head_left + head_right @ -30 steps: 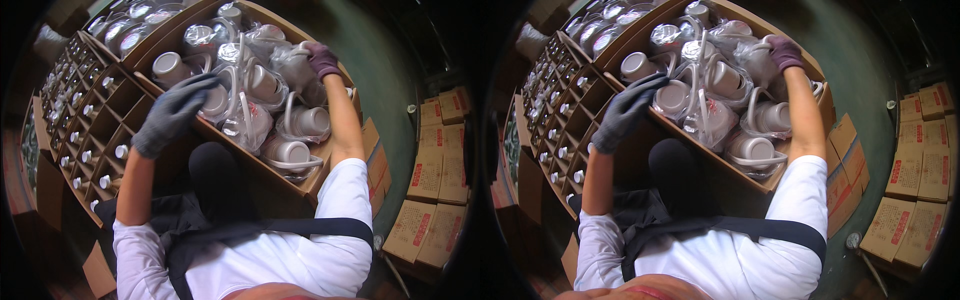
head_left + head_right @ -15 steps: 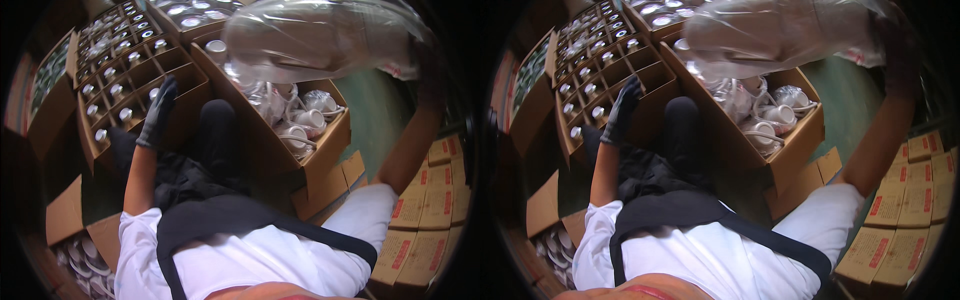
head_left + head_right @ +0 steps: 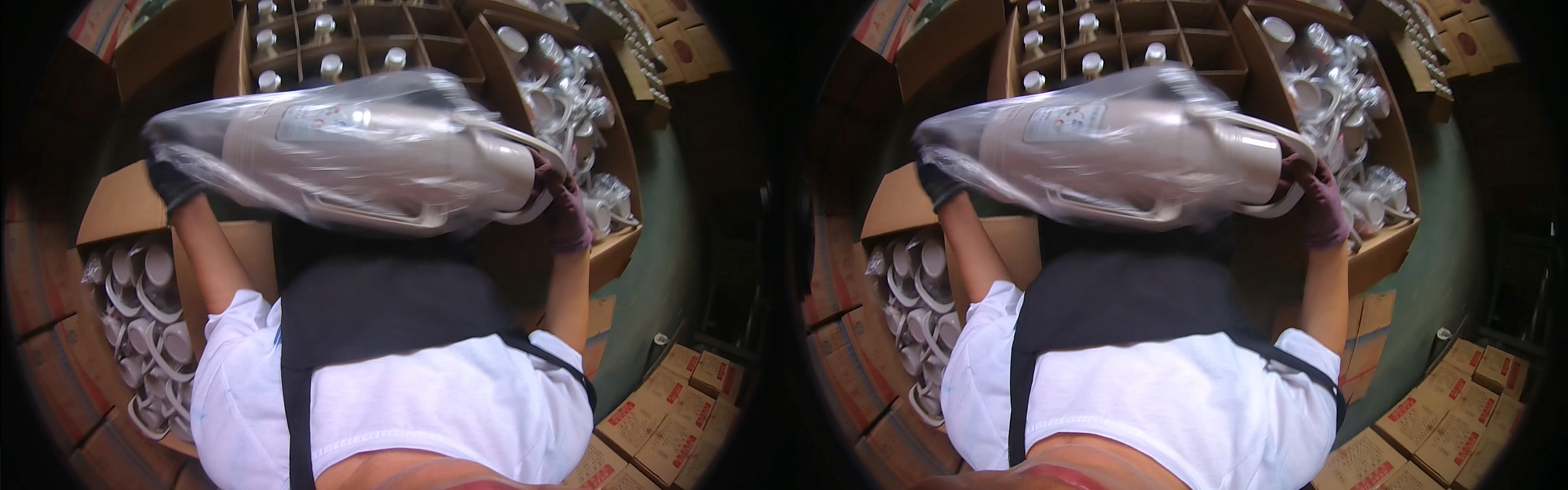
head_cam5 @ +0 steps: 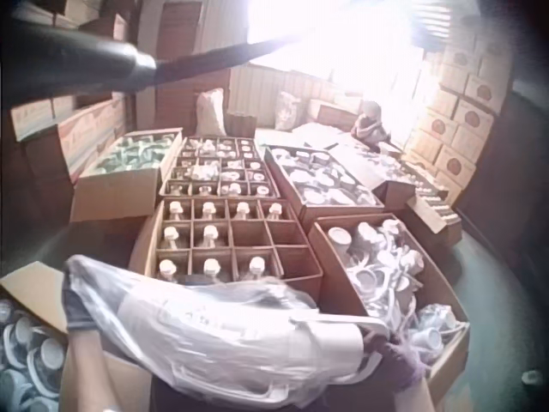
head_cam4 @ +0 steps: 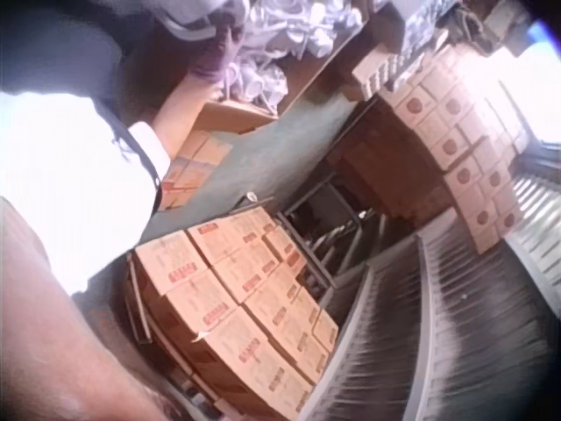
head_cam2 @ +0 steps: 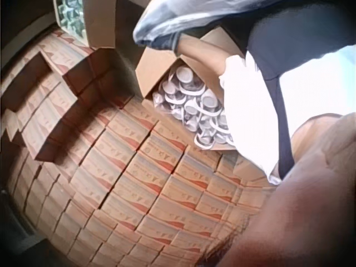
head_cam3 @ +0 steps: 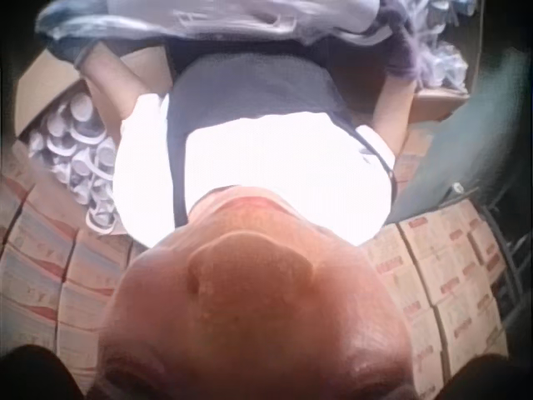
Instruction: The person assembles vacuum flasks by inserting the glass inner liners into the plastic outer shells, screwing on the base caps, and placing the finished flasks into protective plastic bags.
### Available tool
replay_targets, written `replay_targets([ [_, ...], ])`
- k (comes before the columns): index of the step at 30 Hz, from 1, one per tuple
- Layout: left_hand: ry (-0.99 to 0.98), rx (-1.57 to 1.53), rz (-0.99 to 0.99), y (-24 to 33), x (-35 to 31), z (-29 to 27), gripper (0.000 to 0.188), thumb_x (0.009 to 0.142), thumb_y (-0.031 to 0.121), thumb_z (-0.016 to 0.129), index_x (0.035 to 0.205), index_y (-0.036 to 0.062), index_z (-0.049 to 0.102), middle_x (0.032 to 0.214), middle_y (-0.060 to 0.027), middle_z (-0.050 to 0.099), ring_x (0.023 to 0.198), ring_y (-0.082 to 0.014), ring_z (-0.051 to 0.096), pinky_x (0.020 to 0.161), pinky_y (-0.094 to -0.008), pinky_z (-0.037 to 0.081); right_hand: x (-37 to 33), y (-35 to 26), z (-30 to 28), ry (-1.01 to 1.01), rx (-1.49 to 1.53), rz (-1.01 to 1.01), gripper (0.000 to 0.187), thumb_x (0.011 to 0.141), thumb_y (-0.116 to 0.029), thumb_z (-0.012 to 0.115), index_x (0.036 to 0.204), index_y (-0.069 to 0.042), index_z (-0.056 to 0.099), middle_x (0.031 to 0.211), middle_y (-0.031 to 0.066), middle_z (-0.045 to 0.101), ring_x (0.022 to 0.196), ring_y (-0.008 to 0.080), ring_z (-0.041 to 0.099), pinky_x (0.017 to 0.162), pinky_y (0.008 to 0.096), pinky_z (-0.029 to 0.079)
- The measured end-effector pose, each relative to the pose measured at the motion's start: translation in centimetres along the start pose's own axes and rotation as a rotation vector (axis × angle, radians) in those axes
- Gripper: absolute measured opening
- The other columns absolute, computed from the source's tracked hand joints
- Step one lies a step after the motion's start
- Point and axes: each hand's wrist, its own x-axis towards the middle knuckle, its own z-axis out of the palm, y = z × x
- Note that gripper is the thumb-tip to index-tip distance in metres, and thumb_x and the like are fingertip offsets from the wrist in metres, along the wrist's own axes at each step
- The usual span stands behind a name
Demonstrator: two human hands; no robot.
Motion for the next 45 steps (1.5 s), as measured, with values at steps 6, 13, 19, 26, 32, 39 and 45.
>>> replay_targets([
  [6, 0.601, 0.130, -0.268, -10.4, -4.9, -2.2, 0.026, 0.094, 0.017, 0.057, 0.113, -0.0003, 0.058, 0.110, -0.0186, 0.062, 0.100, -0.0244, 0.060, 0.084, -0.0385, 0.049, -1.4, 4.5, -1.7, 0.033, -0.062, 0.081, 0.025, 0.096, -0.027, 0.057, 0.107, -0.005, 0.059, 0.118, 0.0106, 0.061, 0.103, 0.0186, 0.058, 0.093, 0.0335, 0.046],
  [13, -0.582, -0.564, 0.211, 2.5, -18.6, 7.0, 0.045, 0.095, 0.021, 0.049, 0.135, 0.0018, 0.045, 0.129, -0.0201, 0.052, 0.118, -0.0336, 0.050, 0.103, -0.0348, 0.039, -2.9, 9.8, -3.2, 0.351, 0.102, 0.022, 0.033, 0.097, -0.036, 0.055, 0.105, -0.006, 0.062, 0.103, 0.0055, 0.062, 0.101, 0.0181, 0.056, 0.095, 0.0342, 0.042],
  [19, -0.563, -0.433, 0.285, 1.4, -11.1, 8.3, 0.036, 0.098, 0.021, 0.045, 0.127, 0.0012, 0.051, 0.117, -0.0159, 0.057, 0.107, -0.0302, 0.056, 0.095, -0.0348, 0.044, 2.9, 7.7, 2.4, 0.246, 0.233, -0.197, 0.025, 0.097, -0.026, 0.056, 0.102, -0.002, 0.060, 0.120, 0.0137, 0.060, 0.109, 0.0225, 0.057, 0.095, 0.0397, 0.047],
  [26, -0.676, -0.995, -0.114, -4.3, -2.5, 8.8, 0.029, 0.102, 0.018, 0.041, 0.117, 0.0008, 0.059, 0.105, -0.0123, 0.061, 0.098, -0.0258, 0.059, 0.087, -0.0340, 0.047, 8.6, 6.9, 4.7, 0.194, 0.122, -0.359, 0.025, 0.093, -0.017, 0.063, 0.114, -0.002, 0.060, 0.105, 0.0066, 0.065, 0.094, 0.0154, 0.063, 0.086, 0.0320, 0.052],
  [32, -0.740, -0.409, 0.363, -5.3, -9.8, 7.0, 0.038, 0.094, 0.025, 0.056, 0.126, 0.0043, 0.053, 0.118, -0.0178, 0.057, 0.109, -0.0241, 0.055, 0.095, -0.0315, 0.044, 8.8, 7.7, 5.6, 0.250, 0.025, -0.409, 0.028, 0.095, -0.023, 0.060, 0.109, 0.000, 0.060, 0.104, 0.0086, 0.066, 0.096, 0.0165, 0.063, 0.085, 0.0328, 0.054],
  [39, -0.549, -1.030, -0.359, -8.0, -8.1, 7.2, 0.048, 0.094, 0.044, 0.050, 0.124, 0.0079, 0.058, 0.115, -0.0148, 0.063, 0.100, -0.0235, 0.059, 0.087, -0.0341, 0.047, 8.9, 7.6, 5.9, 0.208, 0.030, -0.358, 0.028, 0.095, -0.024, 0.060, 0.110, 0.000, 0.060, 0.105, 0.0088, 0.066, 0.095, 0.0188, 0.064, 0.087, 0.0352, 0.054],
  [45, -0.302, -0.314, 0.071, 1.5, -5.6, -7.7, 0.037, 0.093, 0.038, 0.057, 0.113, 0.0092, 0.067, 0.105, -0.0191, 0.067, 0.099, -0.0339, 0.064, 0.087, -0.0378, 0.049, 8.3, 7.3, 5.1, 0.250, -0.032, -0.376, 0.027, 0.094, -0.024, 0.061, 0.108, -0.001, 0.061, 0.102, 0.0069, 0.066, 0.094, 0.0165, 0.063, 0.085, 0.0312, 0.052],
])
